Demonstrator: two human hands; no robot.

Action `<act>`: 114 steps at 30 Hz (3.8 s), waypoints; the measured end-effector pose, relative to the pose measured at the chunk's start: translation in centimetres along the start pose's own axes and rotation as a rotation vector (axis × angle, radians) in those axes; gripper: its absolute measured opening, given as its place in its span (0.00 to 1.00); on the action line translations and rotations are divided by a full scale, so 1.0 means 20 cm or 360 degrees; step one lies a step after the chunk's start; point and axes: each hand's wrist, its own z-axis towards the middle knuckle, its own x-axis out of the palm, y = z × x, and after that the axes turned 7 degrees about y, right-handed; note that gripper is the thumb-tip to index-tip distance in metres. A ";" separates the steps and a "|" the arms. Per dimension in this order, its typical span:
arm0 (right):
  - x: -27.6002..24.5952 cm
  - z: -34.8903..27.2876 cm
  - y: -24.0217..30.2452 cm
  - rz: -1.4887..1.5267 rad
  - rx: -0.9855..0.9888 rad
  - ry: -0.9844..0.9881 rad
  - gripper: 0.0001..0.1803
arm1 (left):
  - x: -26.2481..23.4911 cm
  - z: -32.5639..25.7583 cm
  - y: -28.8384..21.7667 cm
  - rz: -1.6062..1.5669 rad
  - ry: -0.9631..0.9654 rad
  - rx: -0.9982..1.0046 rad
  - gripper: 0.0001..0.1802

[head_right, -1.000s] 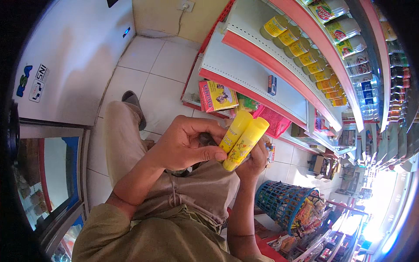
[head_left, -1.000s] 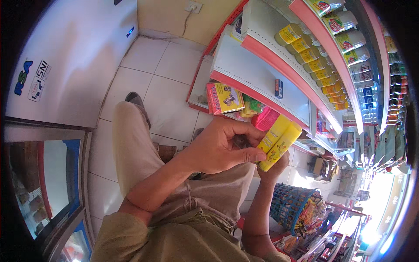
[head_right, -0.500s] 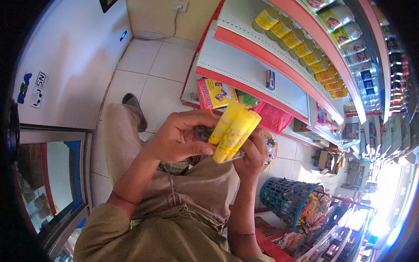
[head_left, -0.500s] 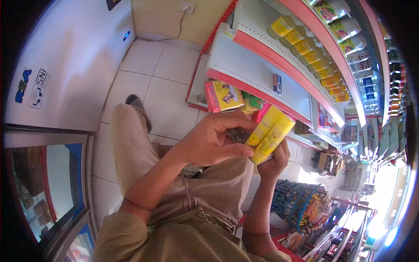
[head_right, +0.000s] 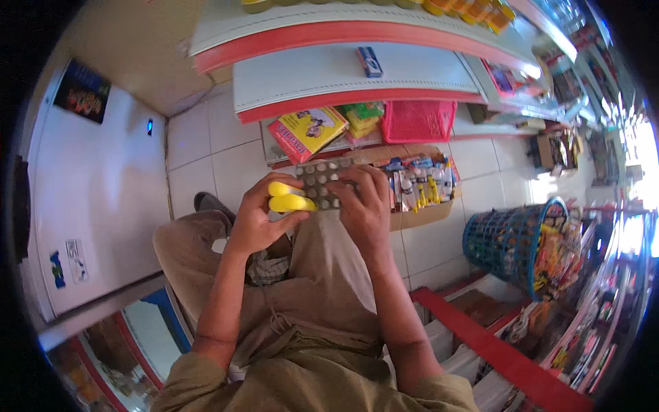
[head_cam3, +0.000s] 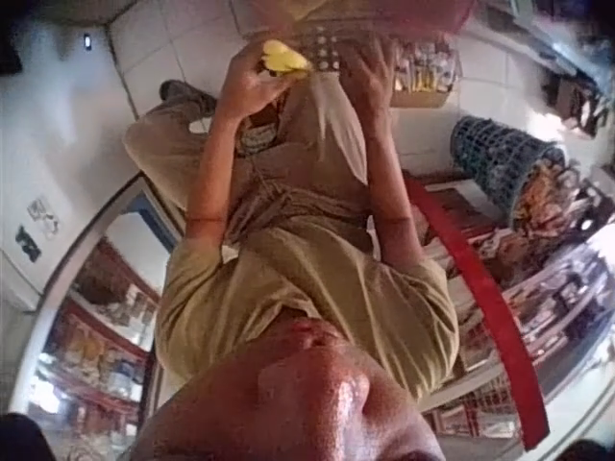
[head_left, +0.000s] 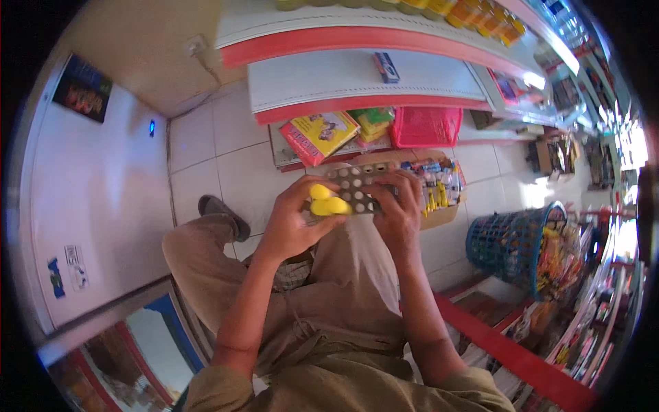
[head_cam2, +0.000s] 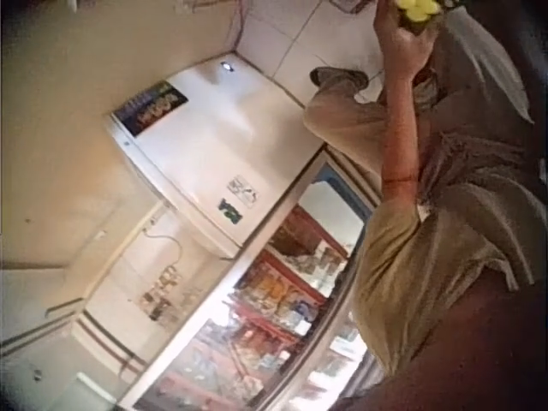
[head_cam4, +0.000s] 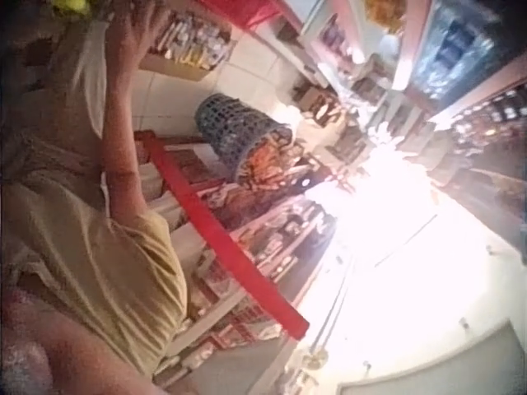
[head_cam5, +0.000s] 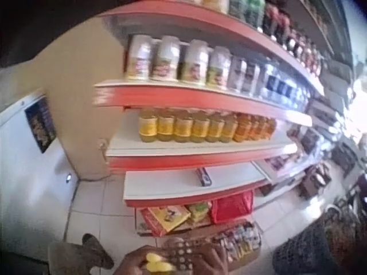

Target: Organizing and stocking small retail items on store shelves.

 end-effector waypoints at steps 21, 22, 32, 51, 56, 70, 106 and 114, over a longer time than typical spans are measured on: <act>0.48 -0.99 -1.55 0.0252 0.1733 -0.0329 0.13 | -0.82 0.86 0.62 0.0700 -0.0528 -0.0309 0.17; 0.51 -1.01 -1.55 0.0040 0.1899 -0.0162 0.15 | -0.86 0.85 0.68 0.0731 -0.0545 -0.0243 0.17; 0.57 -1.11 -1.61 0.0145 0.2402 -0.0036 0.22 | -0.82 0.88 0.88 0.0915 -0.0552 -0.0309 0.29; 0.17 -0.48 -0.41 0.2339 0.1640 -0.0320 0.10 | 0.10 -0.77 0.38 0.1474 0.0622 -0.0852 0.28; 0.16 -0.30 -0.03 0.2021 0.1240 0.0285 0.16 | 0.03 -0.67 0.34 0.0679 0.0621 -0.1391 0.19; 0.64 -0.31 0.29 0.1444 0.0772 0.0710 0.06 | -0.03 -0.35 0.47 -0.0688 -0.0638 -0.0410 0.17; 0.56 -0.26 0.35 0.0989 0.0330 0.0644 0.15 | -0.04 -0.27 0.57 -0.1197 -0.1191 -0.0566 0.12; 0.62 -0.26 0.23 0.1204 0.0532 0.1007 0.13 | -0.08 -0.31 0.59 -0.0848 -0.1516 -0.0423 0.09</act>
